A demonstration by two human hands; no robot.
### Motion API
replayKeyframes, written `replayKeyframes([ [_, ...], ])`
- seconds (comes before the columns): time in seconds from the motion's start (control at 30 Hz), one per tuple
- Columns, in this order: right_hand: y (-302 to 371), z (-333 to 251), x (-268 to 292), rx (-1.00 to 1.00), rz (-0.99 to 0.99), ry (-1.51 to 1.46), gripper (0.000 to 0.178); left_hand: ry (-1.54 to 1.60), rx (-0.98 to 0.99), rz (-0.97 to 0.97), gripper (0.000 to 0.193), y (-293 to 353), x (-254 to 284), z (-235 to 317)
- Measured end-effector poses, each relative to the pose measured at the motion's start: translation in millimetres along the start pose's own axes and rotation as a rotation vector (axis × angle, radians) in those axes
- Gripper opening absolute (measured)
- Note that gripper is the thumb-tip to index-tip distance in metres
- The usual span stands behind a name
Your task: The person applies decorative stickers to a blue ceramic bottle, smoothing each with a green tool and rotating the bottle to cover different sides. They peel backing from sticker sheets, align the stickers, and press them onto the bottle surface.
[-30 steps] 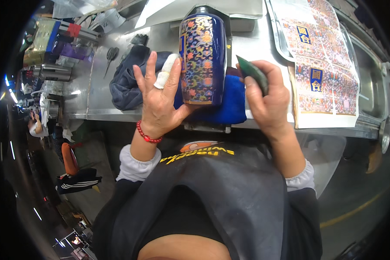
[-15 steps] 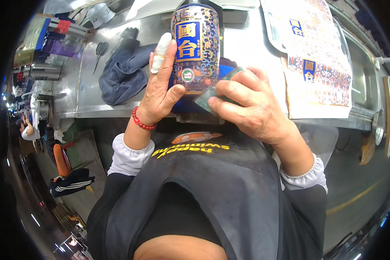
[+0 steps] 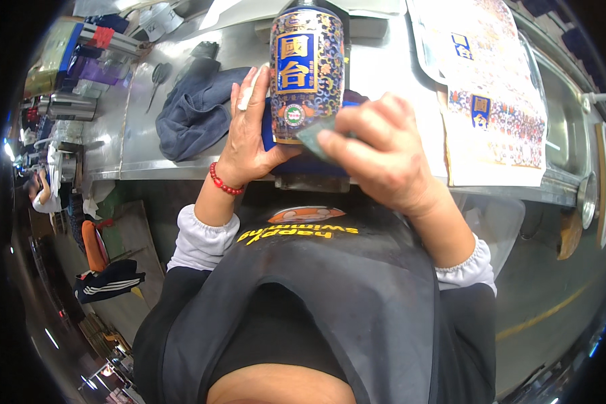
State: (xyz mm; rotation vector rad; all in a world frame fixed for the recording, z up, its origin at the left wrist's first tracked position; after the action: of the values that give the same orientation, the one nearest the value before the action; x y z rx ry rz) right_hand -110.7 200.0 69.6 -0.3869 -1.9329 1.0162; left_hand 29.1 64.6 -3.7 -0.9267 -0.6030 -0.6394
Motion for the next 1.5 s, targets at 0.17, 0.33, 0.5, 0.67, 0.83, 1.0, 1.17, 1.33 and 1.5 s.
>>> replayKeyframes([
  [0.17, -1, 1, 6, -0.095, 0.022, -0.259, 0.035, -0.360, -0.105, -0.026, 0.112, -2, 14, 15],
  [0.33, 8, 20, 5, -0.259, 0.106, -0.100, 0.037, 0.538, 0.166, -0.001, 0.100, -1, -2, 3],
  [0.5, 7, 4, -7, -0.095, 0.062, 0.113, 0.040, 0.490, 0.196, -0.020, 0.097, 8, -18, -11],
  [0.67, 11, -21, -17, 0.035, -0.054, 0.163, 0.037, 0.514, 0.205, -0.005, 0.099, 12, -19, -16],
  [0.83, 19, -23, -22, 0.012, -0.164, 0.008, 0.034, 0.555, 0.210, -0.020, 0.098, 11, -20, -15],
  [1.0, 16, -2, -1, -0.101, 0.110, -0.007, 0.045, 0.587, 0.240, -0.041, 0.100, 13, -20, -16],
  [1.17, 15, -5, -9, -0.131, -0.045, -0.215, 0.035, 0.398, 0.178, -0.041, 0.112, 13, -11, -12],
  [1.33, 55, 48, -10, -1.109, 0.210, -0.589, 0.018, -0.209, 0.018, -0.050, 0.108, 9, 5, 0],
  [1.5, 55, 51, -30, -1.163, 0.290, -0.837, 0.022, -0.041, 0.070, -0.003, 0.103, 6, 10, 8],
])
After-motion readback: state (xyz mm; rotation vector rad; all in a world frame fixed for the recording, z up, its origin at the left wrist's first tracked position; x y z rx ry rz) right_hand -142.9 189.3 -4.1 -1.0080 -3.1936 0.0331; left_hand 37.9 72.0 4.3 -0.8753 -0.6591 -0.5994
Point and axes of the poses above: each hand's wrist, its own y-axis away from the middle knuckle, its own x-axis out of the back of the hand, z = x × y, the point moved 8 cm from there along -y, towards the middle knuckle, and after that the axes turned 6 degrees about z, right-handed, at the moved point
